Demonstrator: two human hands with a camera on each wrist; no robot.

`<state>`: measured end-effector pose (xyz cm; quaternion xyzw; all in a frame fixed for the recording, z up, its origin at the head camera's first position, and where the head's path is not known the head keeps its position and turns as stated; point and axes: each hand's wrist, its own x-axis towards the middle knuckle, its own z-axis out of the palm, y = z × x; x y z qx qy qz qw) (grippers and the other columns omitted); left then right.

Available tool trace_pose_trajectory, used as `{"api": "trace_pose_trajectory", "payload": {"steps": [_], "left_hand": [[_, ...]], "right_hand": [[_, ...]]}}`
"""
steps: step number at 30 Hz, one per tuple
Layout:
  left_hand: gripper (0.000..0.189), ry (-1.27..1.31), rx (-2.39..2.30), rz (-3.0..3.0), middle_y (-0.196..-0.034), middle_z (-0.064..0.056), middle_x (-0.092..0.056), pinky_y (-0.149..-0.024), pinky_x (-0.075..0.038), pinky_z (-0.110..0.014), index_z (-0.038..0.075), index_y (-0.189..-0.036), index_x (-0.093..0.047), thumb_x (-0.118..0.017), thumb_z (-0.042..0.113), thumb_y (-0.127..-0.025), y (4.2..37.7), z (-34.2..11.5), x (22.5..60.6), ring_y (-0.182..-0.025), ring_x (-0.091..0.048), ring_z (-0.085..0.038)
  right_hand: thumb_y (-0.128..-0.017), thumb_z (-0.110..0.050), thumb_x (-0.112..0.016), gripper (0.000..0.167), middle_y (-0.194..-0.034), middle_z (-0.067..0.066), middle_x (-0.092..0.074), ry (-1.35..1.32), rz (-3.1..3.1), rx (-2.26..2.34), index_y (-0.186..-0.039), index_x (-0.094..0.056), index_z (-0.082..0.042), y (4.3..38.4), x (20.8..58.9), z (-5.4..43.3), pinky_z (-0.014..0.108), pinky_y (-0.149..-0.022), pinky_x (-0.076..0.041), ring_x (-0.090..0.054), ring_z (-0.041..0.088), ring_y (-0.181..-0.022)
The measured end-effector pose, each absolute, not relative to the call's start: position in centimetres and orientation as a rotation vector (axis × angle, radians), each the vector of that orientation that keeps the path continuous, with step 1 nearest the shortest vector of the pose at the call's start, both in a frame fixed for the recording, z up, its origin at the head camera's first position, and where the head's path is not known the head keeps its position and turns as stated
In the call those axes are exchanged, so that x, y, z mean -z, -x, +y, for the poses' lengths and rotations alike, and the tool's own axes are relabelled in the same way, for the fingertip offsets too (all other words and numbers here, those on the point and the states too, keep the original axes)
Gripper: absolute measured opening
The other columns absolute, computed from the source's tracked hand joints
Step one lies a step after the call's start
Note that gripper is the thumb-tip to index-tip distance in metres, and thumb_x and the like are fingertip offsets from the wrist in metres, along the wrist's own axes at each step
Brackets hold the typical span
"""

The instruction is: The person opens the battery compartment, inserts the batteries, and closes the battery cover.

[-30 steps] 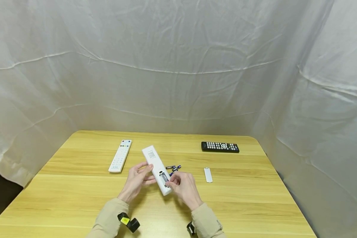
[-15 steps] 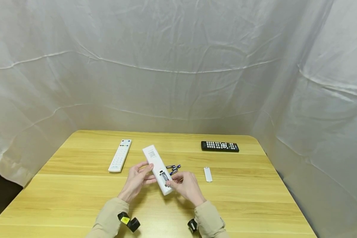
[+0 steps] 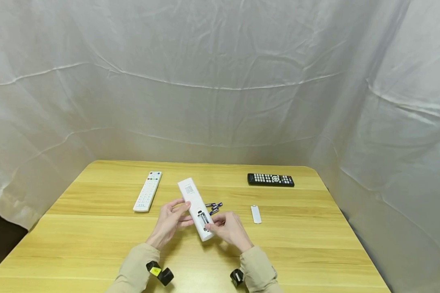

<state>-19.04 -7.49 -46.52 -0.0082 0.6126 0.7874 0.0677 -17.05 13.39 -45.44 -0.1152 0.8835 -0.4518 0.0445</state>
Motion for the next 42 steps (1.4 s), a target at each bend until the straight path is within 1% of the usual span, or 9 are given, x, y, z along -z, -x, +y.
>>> {"api": "trace_pose_trajectory", "payload": {"steps": [7,14,20,24,26,31,36,40,42], "left_hand": [[0.045,0.015,-2.375,1.843,-0.120,-0.033,-0.067,-0.071,-0.067,-0.031,-0.009,-0.139,-0.047,-0.059,0.011,-0.100,19.1,-7.4,46.7,-0.072,-0.075,-0.015],[0.045,0.023,-2.366,1.849,-0.120,-0.034,-0.067,-0.071,-0.067,-0.030,-0.009,-0.140,-0.047,-0.059,0.011,-0.100,19.0,-7.4,46.9,-0.071,-0.075,-0.014],[0.047,0.021,-2.366,1.849,-0.121,-0.034,-0.066,-0.071,-0.067,-0.030,-0.010,-0.140,-0.045,-0.059,0.012,-0.101,18.9,-7.5,46.9,-0.072,-0.075,-0.014],[0.048,0.027,-2.358,1.848,-0.122,-0.034,-0.066,-0.072,-0.067,-0.029,-0.010,-0.141,-0.044,-0.059,0.013,-0.101,18.8,-7.8,46.9,-0.074,-0.075,-0.014],[0.049,0.028,-2.359,1.849,-0.122,-0.035,-0.065,-0.073,-0.067,-0.030,-0.010,-0.142,-0.043,-0.058,0.013,-0.101,18.8,-7.9,47.0,-0.075,-0.075,-0.014],[0.050,0.059,-2.374,1.838,-0.119,-0.034,-0.067,-0.072,-0.067,-0.029,-0.011,-0.142,-0.042,-0.058,0.012,-0.101,18.8,-8.2,47.1,-0.073,-0.074,-0.013],[0.048,0.095,-2.380,1.836,-0.118,-0.033,-0.068,-0.071,-0.067,-0.029,-0.010,-0.141,-0.045,-0.059,0.011,-0.100,18.9,-8.3,47.1,-0.072,-0.074,-0.013],[0.049,0.105,-2.381,1.845,-0.118,-0.034,-0.067,-0.070,-0.067,-0.028,-0.011,-0.140,-0.044,-0.060,0.012,-0.100,19.0,-8.4,47.0,-0.072,-0.074,-0.013],[0.049,0.103,-2.378,1.849,-0.118,-0.034,-0.067,-0.070,-0.067,-0.029,-0.011,-0.141,-0.044,-0.060,0.012,-0.100,19.0,-8.4,47.0,-0.071,-0.074,-0.013]], "right_hand": [[-0.084,-0.017,-0.078,0.024,-0.084,0.010,-0.073,0.324,2.633,1.461,-0.097,-0.072,0.002,16.9,45.4,13.3,0.020,-0.064,-0.052,-0.059,0.012,-0.070],[-0.084,-0.016,-0.076,0.021,-0.082,0.007,-0.072,0.360,2.650,1.446,-0.095,-0.072,0.002,16.9,45.8,13.1,0.018,-0.062,-0.051,-0.058,0.013,-0.070],[-0.085,-0.018,-0.076,0.022,-0.083,0.007,-0.072,0.376,2.650,1.435,-0.096,-0.072,0.001,16.9,45.9,13.2,0.018,-0.062,-0.052,-0.058,0.012,-0.071],[-0.088,-0.024,-0.076,0.026,-0.085,0.008,-0.072,0.412,2.635,1.411,-0.098,-0.073,0.000,17.2,46.1,13.5,0.019,-0.064,-0.053,-0.059,0.012,-0.073],[-0.090,-0.027,-0.074,0.028,-0.087,0.009,-0.073,0.423,2.618,1.424,-0.100,-0.073,0.000,17.4,46.3,13.8,0.020,-0.063,-0.055,-0.061,0.014,-0.073],[-0.094,-0.024,-0.070,0.028,-0.089,0.013,-0.074,0.392,2.622,1.482,-0.104,-0.072,0.001,17.8,46.6,14.4,0.023,-0.057,-0.058,-0.065,0.019,-0.073],[-0.091,-0.020,-0.073,0.026,-0.088,0.011,-0.073,0.312,2.708,1.436,-0.106,-0.072,0.001,18.3,46.6,14.7,0.022,-0.057,-0.057,-0.065,0.018,-0.072],[-0.085,-0.017,-0.078,0.031,-0.086,0.008,-0.071,0.243,2.800,1.335,-0.109,-0.070,0.002,18.7,46.5,14.6,0.022,-0.060,-0.056,-0.063,0.015,-0.075],[-0.082,-0.018,-0.080,0.034,-0.084,0.006,-0.071,0.213,2.844,1.267,-0.107,-0.070,0.002,19.0,46.4,14.5,0.023,-0.061,-0.055,-0.062,0.014,-0.075]]}}
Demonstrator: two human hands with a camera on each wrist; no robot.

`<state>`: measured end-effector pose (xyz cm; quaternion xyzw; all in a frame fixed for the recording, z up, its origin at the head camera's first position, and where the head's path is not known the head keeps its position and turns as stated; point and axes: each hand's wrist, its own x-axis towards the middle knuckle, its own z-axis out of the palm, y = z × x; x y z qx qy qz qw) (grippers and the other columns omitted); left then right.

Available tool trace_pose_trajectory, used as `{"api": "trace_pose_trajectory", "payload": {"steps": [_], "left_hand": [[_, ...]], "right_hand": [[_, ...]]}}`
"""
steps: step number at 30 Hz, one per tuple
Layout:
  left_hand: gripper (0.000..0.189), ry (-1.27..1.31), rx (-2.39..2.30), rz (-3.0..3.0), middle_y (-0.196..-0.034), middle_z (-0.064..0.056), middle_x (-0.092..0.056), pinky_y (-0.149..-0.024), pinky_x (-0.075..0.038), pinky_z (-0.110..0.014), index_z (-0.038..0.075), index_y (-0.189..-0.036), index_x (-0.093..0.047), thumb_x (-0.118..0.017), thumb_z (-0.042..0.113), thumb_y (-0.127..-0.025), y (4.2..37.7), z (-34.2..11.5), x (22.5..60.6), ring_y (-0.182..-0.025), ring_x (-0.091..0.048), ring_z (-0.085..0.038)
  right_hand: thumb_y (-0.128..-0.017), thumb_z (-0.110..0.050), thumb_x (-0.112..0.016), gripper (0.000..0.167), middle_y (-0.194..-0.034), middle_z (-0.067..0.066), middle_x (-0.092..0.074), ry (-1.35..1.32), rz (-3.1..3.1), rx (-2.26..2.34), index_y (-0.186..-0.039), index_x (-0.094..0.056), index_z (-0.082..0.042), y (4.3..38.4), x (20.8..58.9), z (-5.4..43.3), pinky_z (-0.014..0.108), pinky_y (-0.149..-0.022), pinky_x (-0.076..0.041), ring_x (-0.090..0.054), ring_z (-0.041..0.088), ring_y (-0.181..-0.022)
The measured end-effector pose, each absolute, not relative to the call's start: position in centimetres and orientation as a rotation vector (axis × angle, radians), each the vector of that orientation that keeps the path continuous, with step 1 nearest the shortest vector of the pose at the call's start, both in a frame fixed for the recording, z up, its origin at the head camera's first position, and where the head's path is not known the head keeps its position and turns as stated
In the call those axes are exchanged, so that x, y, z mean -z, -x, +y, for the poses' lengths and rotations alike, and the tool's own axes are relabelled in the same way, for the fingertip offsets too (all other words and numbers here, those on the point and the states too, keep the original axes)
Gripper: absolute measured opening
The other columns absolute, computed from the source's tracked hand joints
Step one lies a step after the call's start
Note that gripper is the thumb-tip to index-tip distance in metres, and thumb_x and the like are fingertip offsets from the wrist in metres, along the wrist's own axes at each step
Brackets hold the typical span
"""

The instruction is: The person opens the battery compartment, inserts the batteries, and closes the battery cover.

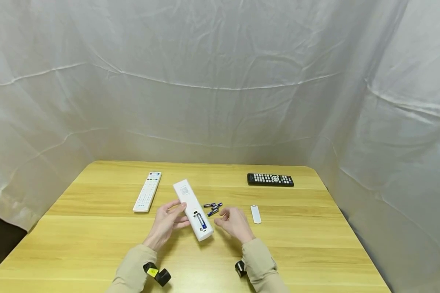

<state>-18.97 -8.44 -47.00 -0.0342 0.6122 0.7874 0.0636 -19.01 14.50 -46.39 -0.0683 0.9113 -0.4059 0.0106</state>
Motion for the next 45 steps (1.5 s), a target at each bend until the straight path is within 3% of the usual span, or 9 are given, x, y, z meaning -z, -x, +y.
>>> {"api": "trace_pose_trajectory", "payload": {"steps": [10,16,22,30,45], "left_hand": [[0.051,0.127,-2.388,1.861,-0.119,-0.034,-0.067,-0.070,-0.067,-0.030,-0.012,-0.141,-0.043,-0.060,0.013,-0.101,18.7,-8.8,47.0,-0.072,-0.074,-0.014],[0.051,0.142,-2.389,1.863,-0.122,-0.036,-0.065,-0.070,-0.067,-0.030,-0.011,-0.142,-0.043,-0.060,0.014,-0.101,18.7,-9.0,46.9,-0.072,-0.074,-0.014],[0.051,0.146,-2.389,1.854,-0.121,-0.036,-0.065,-0.069,-0.067,-0.029,-0.011,-0.142,-0.042,-0.060,0.014,-0.101,18.6,-9.1,46.8,-0.071,-0.074,-0.014],[0.050,0.150,-2.407,1.845,-0.118,-0.033,-0.068,-0.068,-0.067,-0.028,-0.010,-0.141,-0.044,-0.061,0.012,-0.100,18.6,-9.2,46.8,-0.071,-0.074,-0.013],[0.049,0.145,-2.402,1.845,-0.119,-0.033,-0.067,-0.069,-0.067,-0.029,-0.010,-0.141,-0.044,-0.060,0.012,-0.100,18.6,-9.2,46.8,-0.072,-0.074,-0.014]], "right_hand": [[-0.081,-0.028,-0.083,0.036,-0.084,0.007,-0.066,0.117,2.864,1.044,-0.097,-0.068,0.001,20.6,46.2,13.4,0.024,-0.059,-0.049,-0.056,0.016,-0.071],[-0.079,-0.025,-0.085,0.036,-0.064,-0.001,-0.049,0.103,2.879,0.959,-0.071,-0.054,-0.007,21.3,45.8,12.5,0.020,-0.047,-0.036,-0.042,0.012,-0.057],[-0.082,-0.032,-0.083,0.038,-0.064,-0.001,-0.046,0.102,2.940,0.786,-0.073,-0.053,-0.010,21.7,45.6,11.5,0.021,-0.047,-0.039,-0.042,0.013,-0.057],[-0.081,-0.036,-0.083,0.049,-0.061,-0.004,-0.037,0.146,3.010,0.624,-0.063,-0.042,-0.016,22.3,45.9,11.0,0.019,-0.046,-0.032,-0.035,0.010,-0.055],[-0.080,-0.033,-0.084,0.040,-0.066,0.001,-0.048,0.184,3.073,0.493,-0.071,-0.053,-0.009,22.7,45.9,10.4,0.022,-0.050,-0.038,-0.043,0.015,-0.060]]}}
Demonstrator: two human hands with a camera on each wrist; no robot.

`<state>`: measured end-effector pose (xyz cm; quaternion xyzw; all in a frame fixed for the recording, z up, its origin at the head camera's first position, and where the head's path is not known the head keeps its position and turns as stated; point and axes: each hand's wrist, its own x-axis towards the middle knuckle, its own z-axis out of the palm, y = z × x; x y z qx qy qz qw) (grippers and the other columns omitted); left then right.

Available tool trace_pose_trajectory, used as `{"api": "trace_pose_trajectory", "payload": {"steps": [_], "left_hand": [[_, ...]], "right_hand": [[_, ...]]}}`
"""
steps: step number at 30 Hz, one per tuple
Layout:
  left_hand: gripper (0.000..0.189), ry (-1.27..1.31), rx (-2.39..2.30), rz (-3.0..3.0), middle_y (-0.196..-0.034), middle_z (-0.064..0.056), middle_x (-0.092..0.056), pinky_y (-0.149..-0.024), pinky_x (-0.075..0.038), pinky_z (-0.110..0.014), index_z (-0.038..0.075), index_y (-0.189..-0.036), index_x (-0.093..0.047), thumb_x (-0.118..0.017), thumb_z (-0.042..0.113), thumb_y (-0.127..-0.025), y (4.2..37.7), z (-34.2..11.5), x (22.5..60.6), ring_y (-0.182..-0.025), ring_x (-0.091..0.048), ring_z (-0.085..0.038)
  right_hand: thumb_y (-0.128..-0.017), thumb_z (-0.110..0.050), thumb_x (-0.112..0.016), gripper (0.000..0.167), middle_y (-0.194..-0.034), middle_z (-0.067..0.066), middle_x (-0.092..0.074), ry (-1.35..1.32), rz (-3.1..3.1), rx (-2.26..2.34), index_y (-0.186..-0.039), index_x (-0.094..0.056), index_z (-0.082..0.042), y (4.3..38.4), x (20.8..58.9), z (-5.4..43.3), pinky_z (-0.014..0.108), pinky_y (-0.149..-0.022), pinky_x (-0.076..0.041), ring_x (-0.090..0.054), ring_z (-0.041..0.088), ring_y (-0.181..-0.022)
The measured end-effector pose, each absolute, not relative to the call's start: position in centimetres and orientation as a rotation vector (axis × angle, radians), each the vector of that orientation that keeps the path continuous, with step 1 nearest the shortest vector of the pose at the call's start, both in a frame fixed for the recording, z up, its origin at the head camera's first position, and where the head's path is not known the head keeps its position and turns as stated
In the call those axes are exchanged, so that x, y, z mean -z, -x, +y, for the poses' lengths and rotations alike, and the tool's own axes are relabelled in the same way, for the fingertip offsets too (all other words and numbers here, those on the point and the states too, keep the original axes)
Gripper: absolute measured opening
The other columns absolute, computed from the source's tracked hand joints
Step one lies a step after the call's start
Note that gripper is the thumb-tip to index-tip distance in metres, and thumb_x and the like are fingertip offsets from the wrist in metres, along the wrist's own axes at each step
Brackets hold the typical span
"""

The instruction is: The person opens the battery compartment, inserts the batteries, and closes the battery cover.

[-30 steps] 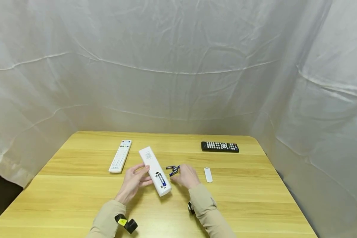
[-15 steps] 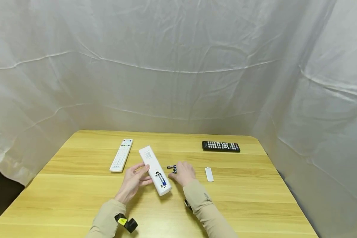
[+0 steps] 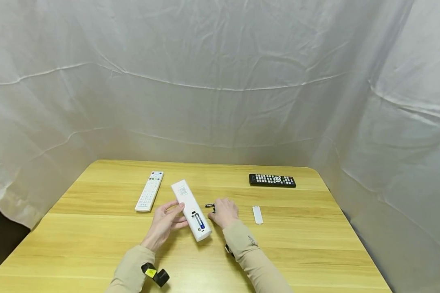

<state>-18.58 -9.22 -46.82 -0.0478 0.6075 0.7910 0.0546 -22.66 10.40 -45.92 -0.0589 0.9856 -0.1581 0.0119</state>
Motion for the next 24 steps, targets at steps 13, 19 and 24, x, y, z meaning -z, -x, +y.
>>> {"api": "trace_pose_trajectory", "payload": {"steps": [13,19,24], "left_hand": [[0.051,0.150,-2.405,1.839,-0.118,-0.033,-0.068,-0.069,-0.067,-0.029,-0.011,-0.142,-0.043,-0.060,0.013,-0.100,18.7,-9.0,46.9,-0.071,-0.074,-0.014],[0.051,0.148,-2.402,1.833,-0.119,-0.034,-0.067,-0.069,-0.067,-0.029,-0.011,-0.142,-0.043,-0.060,0.013,-0.100,18.7,-9.0,46.9,-0.072,-0.074,-0.015],[0.050,0.147,-2.398,1.836,-0.120,-0.035,-0.066,-0.070,-0.067,-0.030,-0.010,-0.141,-0.044,-0.060,0.013,-0.101,18.7,-8.9,47.0,-0.073,-0.075,-0.015]], "right_hand": [[-0.076,-0.020,-0.083,0.029,-0.065,0.001,-0.052,0.187,3.002,0.710,-0.071,-0.057,-0.009,21.9,46.2,11.7,0.023,-0.049,-0.041,-0.045,0.014,-0.057],[-0.074,-0.016,-0.083,0.022,-0.065,0.002,-0.057,0.152,2.946,0.898,-0.076,-0.062,-0.007,21.5,46.3,12.2,0.021,-0.045,-0.043,-0.048,0.013,-0.054],[-0.072,-0.008,-0.082,0.021,-0.066,0.003,-0.059,0.146,2.952,0.931,-0.078,-0.062,-0.005,21.3,46.2,12.5,0.022,-0.046,-0.046,-0.052,0.015,-0.056]]}}
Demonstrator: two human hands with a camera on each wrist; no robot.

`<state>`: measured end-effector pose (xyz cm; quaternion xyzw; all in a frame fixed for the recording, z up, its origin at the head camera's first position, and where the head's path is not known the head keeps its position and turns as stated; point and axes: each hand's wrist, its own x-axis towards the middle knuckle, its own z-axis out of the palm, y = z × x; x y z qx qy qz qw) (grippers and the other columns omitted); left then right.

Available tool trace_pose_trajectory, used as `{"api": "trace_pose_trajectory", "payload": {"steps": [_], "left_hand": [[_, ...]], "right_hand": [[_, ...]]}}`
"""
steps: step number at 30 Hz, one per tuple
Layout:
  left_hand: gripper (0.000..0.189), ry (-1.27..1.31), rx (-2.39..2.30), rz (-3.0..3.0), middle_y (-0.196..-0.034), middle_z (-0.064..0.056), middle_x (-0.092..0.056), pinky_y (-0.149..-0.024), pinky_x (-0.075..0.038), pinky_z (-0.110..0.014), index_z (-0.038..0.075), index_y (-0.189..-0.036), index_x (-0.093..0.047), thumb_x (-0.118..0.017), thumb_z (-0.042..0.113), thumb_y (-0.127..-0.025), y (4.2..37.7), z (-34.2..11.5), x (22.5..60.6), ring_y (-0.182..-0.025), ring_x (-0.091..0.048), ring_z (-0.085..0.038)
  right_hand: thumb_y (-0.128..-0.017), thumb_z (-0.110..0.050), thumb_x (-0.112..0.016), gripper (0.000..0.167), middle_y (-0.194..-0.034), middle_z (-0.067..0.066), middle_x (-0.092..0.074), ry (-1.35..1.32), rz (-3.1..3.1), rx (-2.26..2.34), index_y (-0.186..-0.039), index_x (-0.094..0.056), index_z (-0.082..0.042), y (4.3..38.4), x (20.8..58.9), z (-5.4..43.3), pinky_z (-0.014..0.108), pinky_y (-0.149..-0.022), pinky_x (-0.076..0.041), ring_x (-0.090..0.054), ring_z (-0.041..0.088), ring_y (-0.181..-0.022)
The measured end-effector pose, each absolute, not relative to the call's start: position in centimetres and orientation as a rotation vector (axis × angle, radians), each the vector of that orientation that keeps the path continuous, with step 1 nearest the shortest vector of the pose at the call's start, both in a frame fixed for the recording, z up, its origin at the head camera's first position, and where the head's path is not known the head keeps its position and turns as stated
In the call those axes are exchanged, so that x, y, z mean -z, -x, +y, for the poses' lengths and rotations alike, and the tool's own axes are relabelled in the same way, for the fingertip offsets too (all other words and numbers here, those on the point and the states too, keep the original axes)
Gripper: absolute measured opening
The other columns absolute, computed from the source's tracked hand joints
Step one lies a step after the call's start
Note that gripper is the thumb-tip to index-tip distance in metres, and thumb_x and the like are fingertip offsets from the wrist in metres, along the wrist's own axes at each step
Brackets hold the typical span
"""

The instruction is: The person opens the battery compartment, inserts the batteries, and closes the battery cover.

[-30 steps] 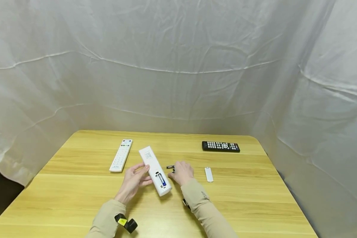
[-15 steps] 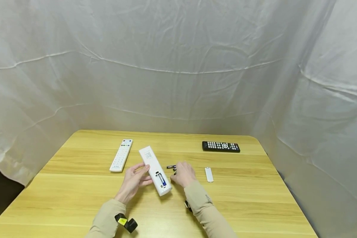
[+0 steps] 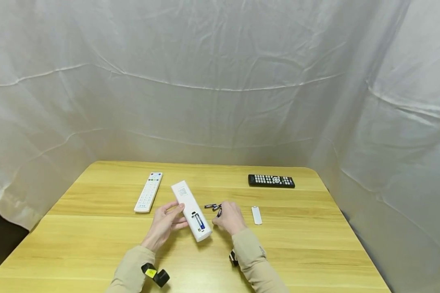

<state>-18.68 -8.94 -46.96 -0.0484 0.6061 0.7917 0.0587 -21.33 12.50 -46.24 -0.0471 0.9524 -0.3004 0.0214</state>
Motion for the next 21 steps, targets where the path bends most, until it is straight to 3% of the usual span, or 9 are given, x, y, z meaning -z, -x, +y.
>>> {"api": "trace_pose_trajectory", "payload": {"steps": [6,13,17,19,21], "left_hand": [[0.051,0.151,-2.406,1.829,-0.119,-0.035,-0.067,-0.070,-0.067,-0.029,-0.010,-0.142,-0.043,-0.060,0.014,-0.100,18.7,-9.0,47.0,-0.072,-0.074,-0.014],[0.051,0.156,-2.413,1.819,-0.118,-0.034,-0.067,-0.069,-0.067,-0.028,-0.011,-0.142,-0.043,-0.060,0.013,-0.100,18.7,-9.0,46.8,-0.072,-0.074,-0.014],[0.052,0.156,-2.416,1.815,-0.119,-0.035,-0.067,-0.069,-0.067,-0.028,-0.011,-0.143,-0.042,-0.060,0.013,-0.100,18.7,-9.0,46.8,-0.071,-0.074,-0.014],[0.053,0.159,-2.419,1.813,-0.119,-0.035,-0.067,-0.069,-0.067,-0.028,-0.012,-0.143,-0.041,-0.060,0.013,-0.100,18.7,-8.9,46.8,-0.071,-0.074,-0.014],[0.054,0.159,-2.423,1.809,-0.119,-0.035,-0.066,-0.069,-0.067,-0.028,-0.012,-0.143,-0.040,-0.060,0.013,-0.100,18.8,-8.9,46.8,-0.071,-0.074,-0.014]], "right_hand": [[-0.070,0.002,-0.081,0.025,-0.071,0.007,-0.062,0.242,3.005,0.796,-0.088,-0.064,0.000,21.2,45.9,12.6,0.028,-0.056,-0.056,-0.056,0.018,-0.063],[-0.066,0.009,-0.074,0.043,-0.085,0.010,-0.069,0.423,3.056,0.688,-0.107,-0.068,0.003,21.1,45.9,13.0,0.037,-0.070,-0.059,-0.057,0.019,-0.073],[-0.071,0.007,-0.069,0.035,-0.091,0.013,-0.073,0.458,3.061,0.712,-0.105,-0.069,-0.001,21.0,46.2,13.4,0.046,-0.083,-0.061,-0.064,0.025,-0.081],[-0.079,0.005,-0.068,0.029,-0.100,0.016,-0.074,0.451,3.058,0.755,-0.108,-0.069,0.000,20.8,46.3,13.6,0.053,-0.093,-0.059,-0.067,0.032,-0.092],[-0.086,0.003,-0.064,0.027,-0.099,0.016,-0.074,0.410,3.030,0.841,-0.112,-0.069,0.002,20.5,46.2,13.8,0.050,-0.089,-0.060,-0.066,0.032,-0.091]]}}
